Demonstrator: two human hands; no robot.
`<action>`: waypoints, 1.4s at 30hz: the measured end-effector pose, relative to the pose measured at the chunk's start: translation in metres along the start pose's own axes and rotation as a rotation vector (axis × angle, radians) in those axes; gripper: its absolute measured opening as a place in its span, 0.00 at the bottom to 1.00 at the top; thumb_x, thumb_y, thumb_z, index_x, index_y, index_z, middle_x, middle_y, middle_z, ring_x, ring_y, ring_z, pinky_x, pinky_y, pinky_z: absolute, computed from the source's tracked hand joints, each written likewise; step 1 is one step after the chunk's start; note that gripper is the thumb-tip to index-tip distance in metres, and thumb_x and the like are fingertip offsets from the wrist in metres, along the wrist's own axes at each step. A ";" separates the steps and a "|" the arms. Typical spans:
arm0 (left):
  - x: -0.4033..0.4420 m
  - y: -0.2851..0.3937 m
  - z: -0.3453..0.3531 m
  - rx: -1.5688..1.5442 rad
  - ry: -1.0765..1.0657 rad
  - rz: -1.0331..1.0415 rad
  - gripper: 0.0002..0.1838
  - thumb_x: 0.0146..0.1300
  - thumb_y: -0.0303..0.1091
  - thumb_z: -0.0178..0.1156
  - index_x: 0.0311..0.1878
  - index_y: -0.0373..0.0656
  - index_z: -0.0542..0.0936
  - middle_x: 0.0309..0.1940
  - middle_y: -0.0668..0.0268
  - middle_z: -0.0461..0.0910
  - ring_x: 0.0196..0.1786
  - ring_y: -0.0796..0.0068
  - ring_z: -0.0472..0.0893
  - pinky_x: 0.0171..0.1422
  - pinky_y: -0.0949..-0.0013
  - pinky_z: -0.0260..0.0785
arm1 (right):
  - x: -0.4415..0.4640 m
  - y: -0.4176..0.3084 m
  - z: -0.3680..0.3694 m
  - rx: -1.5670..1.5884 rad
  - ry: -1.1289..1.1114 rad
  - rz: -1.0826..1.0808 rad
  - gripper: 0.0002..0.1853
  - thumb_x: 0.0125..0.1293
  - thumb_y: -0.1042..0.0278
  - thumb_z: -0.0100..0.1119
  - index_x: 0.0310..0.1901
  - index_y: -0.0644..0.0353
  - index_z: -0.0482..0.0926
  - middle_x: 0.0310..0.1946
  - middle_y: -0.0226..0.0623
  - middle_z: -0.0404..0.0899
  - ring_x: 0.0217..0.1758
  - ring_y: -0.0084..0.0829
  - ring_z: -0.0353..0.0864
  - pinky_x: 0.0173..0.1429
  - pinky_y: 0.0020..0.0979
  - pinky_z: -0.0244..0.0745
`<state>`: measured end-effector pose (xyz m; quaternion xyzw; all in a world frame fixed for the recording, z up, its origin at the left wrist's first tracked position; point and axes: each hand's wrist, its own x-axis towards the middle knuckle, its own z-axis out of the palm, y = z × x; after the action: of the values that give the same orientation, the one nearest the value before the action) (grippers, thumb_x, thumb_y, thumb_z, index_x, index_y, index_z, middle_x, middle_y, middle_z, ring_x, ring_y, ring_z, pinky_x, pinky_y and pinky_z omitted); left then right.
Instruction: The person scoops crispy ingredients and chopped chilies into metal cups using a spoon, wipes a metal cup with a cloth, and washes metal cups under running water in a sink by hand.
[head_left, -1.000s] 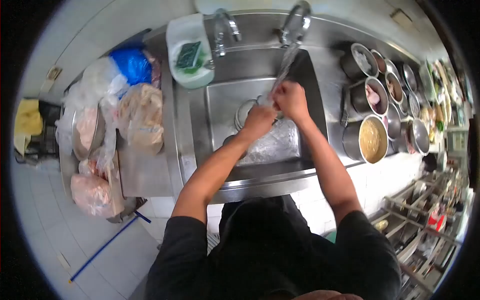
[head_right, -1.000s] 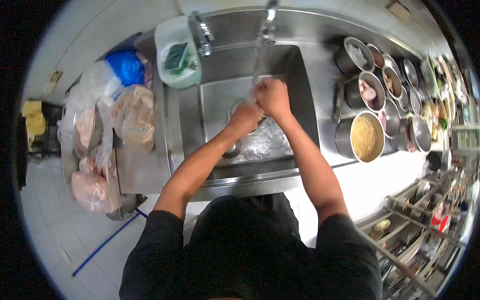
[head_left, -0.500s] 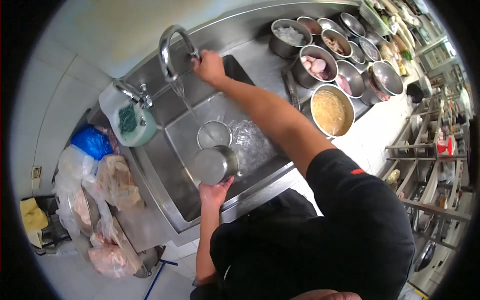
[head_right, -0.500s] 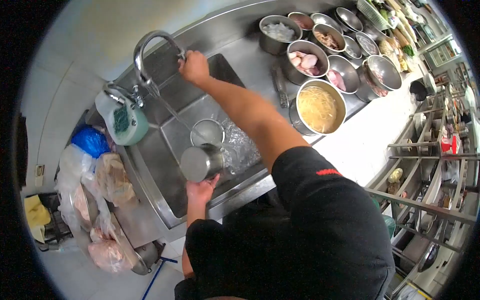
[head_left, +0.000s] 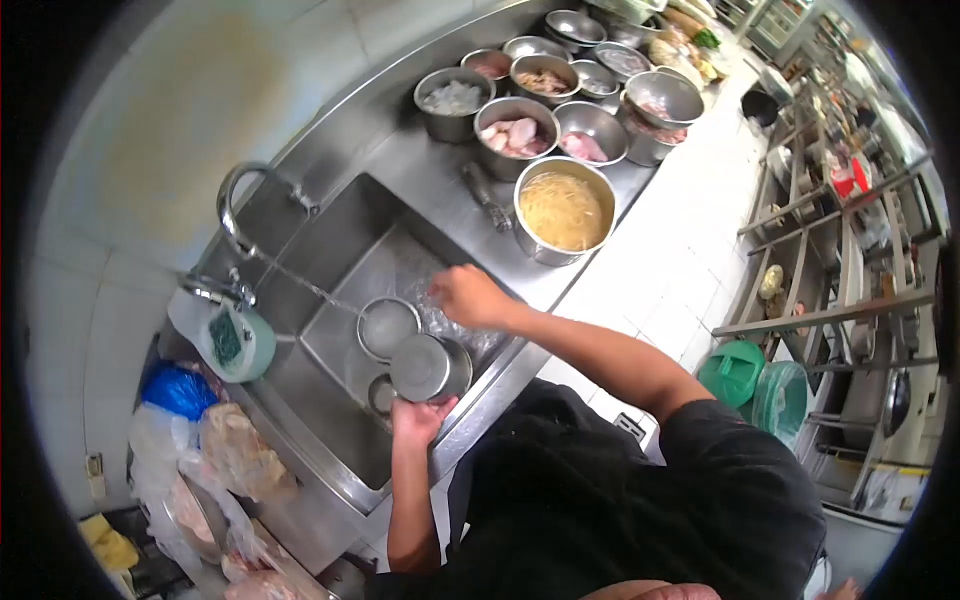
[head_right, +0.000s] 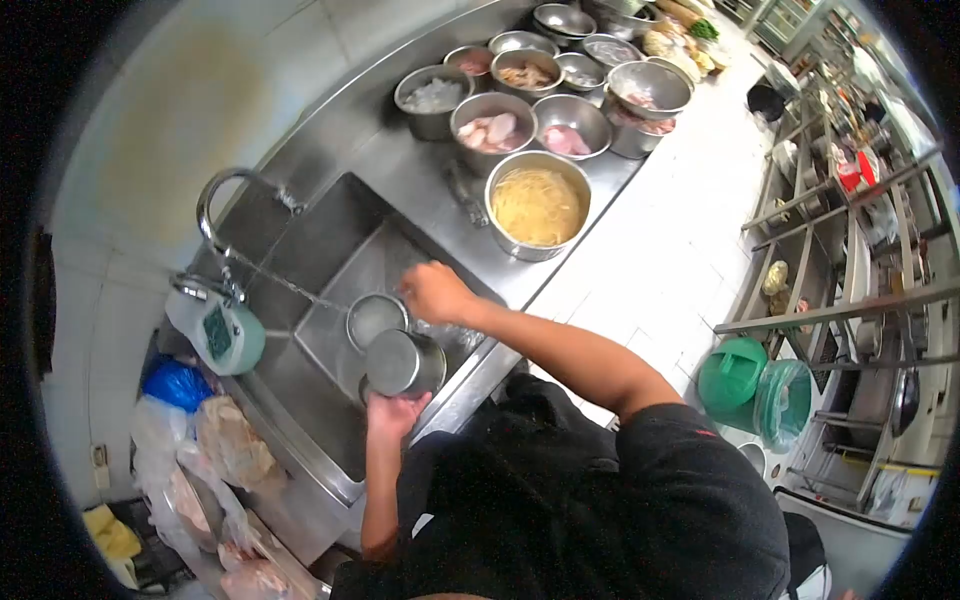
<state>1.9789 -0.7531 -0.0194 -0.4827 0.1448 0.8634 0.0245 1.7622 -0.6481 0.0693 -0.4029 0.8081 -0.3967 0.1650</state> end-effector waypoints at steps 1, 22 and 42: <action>0.005 0.000 -0.001 0.056 0.006 -0.069 0.24 0.65 0.52 0.40 0.59 0.52 0.68 0.59 0.64 0.68 0.60 0.56 0.66 0.62 0.43 0.59 | -0.015 -0.003 -0.014 0.022 -0.008 0.053 0.11 0.49 0.72 0.53 0.35 0.62 0.82 0.31 0.50 0.80 0.37 0.49 0.80 0.46 0.43 0.75; 0.035 -0.226 0.490 0.391 -0.704 0.068 0.25 0.66 0.48 0.41 0.55 0.38 0.72 0.49 0.58 0.77 0.50 0.61 0.78 0.55 0.56 0.72 | -0.226 0.172 -0.416 1.261 0.501 0.225 0.18 0.66 0.59 0.55 0.50 0.66 0.74 0.42 0.32 0.78 0.46 0.20 0.73 0.54 0.25 0.67; 0.221 -0.479 0.870 1.216 -1.011 -0.001 0.23 0.64 0.44 0.54 0.57 0.41 0.70 0.46 0.65 0.74 0.48 0.73 0.73 0.52 0.67 0.67 | -0.499 0.488 -0.606 0.256 1.965 0.889 0.12 0.62 0.67 0.56 0.36 0.71 0.79 0.29 0.31 0.77 0.34 0.22 0.72 0.38 0.27 0.68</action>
<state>1.2294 -0.0785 0.1146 0.0662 0.5626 0.7473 0.3473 1.4630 0.2260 0.0471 0.4397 0.6134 -0.5318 -0.3842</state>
